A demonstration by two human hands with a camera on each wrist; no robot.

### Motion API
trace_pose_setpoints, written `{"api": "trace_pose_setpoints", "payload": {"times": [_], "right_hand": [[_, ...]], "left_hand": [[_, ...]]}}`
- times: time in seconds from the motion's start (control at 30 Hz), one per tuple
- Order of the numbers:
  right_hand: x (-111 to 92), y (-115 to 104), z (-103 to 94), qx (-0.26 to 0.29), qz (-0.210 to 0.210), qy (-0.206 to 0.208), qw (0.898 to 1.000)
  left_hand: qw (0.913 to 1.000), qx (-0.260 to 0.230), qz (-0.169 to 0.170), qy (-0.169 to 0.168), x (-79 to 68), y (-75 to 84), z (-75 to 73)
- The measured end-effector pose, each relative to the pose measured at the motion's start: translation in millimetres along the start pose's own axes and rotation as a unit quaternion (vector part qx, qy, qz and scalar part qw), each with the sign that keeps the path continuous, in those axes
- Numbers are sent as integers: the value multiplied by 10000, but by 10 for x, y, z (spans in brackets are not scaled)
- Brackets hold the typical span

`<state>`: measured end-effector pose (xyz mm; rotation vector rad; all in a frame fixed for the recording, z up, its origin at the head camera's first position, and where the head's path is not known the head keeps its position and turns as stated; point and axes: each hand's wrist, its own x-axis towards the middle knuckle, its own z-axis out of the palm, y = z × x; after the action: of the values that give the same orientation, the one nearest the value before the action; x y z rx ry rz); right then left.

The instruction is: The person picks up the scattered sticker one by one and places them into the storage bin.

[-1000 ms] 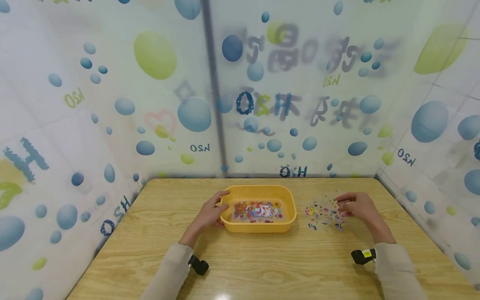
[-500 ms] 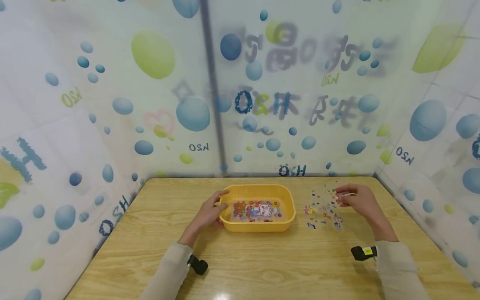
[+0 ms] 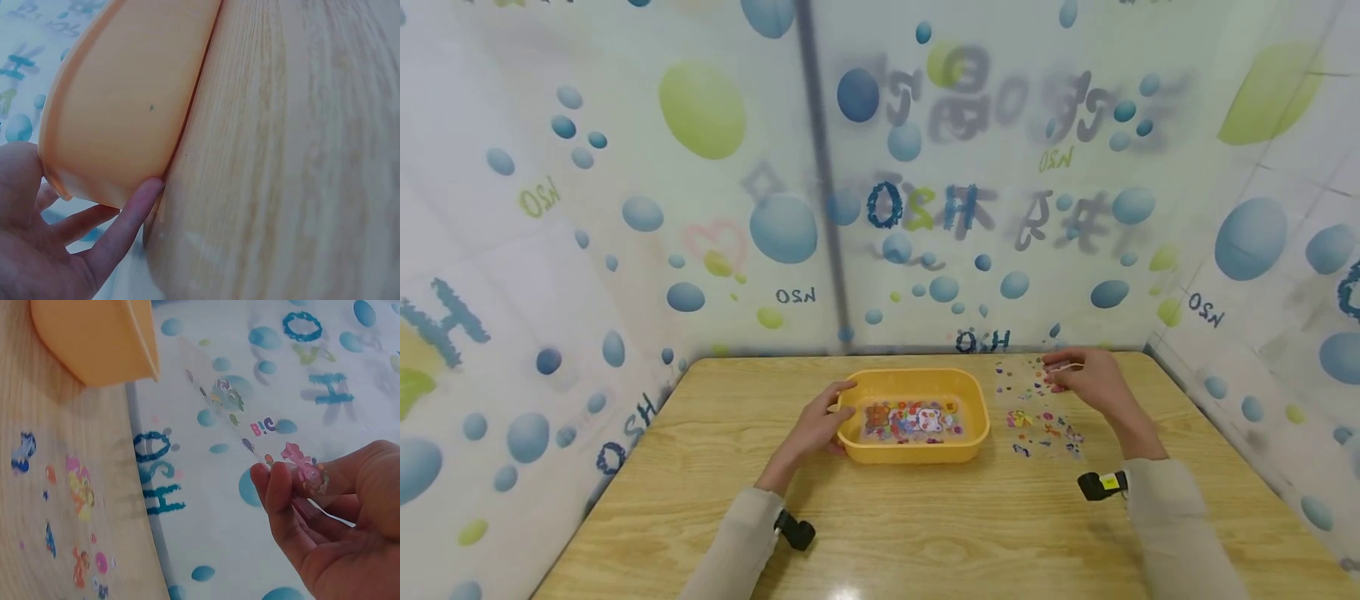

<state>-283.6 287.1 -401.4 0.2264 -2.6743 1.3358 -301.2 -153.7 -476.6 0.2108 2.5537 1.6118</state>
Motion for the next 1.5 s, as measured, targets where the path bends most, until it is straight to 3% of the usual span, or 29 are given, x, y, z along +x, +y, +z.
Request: {"api": "trace_pose_setpoints", "payload": {"times": [0.2, 0.4, 0.87, 0.97, 1.1, 1.3, 1.5], "right_hand": [[97, -221, 166, 106, -234, -263, 9993], [176, -308, 329, 195, -397, -464, 9979], [279, -521, 805, 166, -282, -849, 9959], [297, -582, 907, 167, -287, -942, 9950], [318, -692, 1036, 86, -223, -1100, 9936], [365, -871, 1210, -358, -217, -1313, 9905], [410, -1024, 1352, -462, -127, -1536, 9870]], "left_hand": [[10000, -26, 57, 20, -6, 0, -8], [9999, -83, 67, -18, 2, -22, -1], [10000, -15, 74, 46, 4, -22, 3], [10000, -25, 60, -32, -54, 60, -1], [9999, -80, 87, -60, -85, 95, 2], [9999, -91, 145, -20, -30, -3, 7], [9996, -220, 96, -163, -74, 62, -21]]}}
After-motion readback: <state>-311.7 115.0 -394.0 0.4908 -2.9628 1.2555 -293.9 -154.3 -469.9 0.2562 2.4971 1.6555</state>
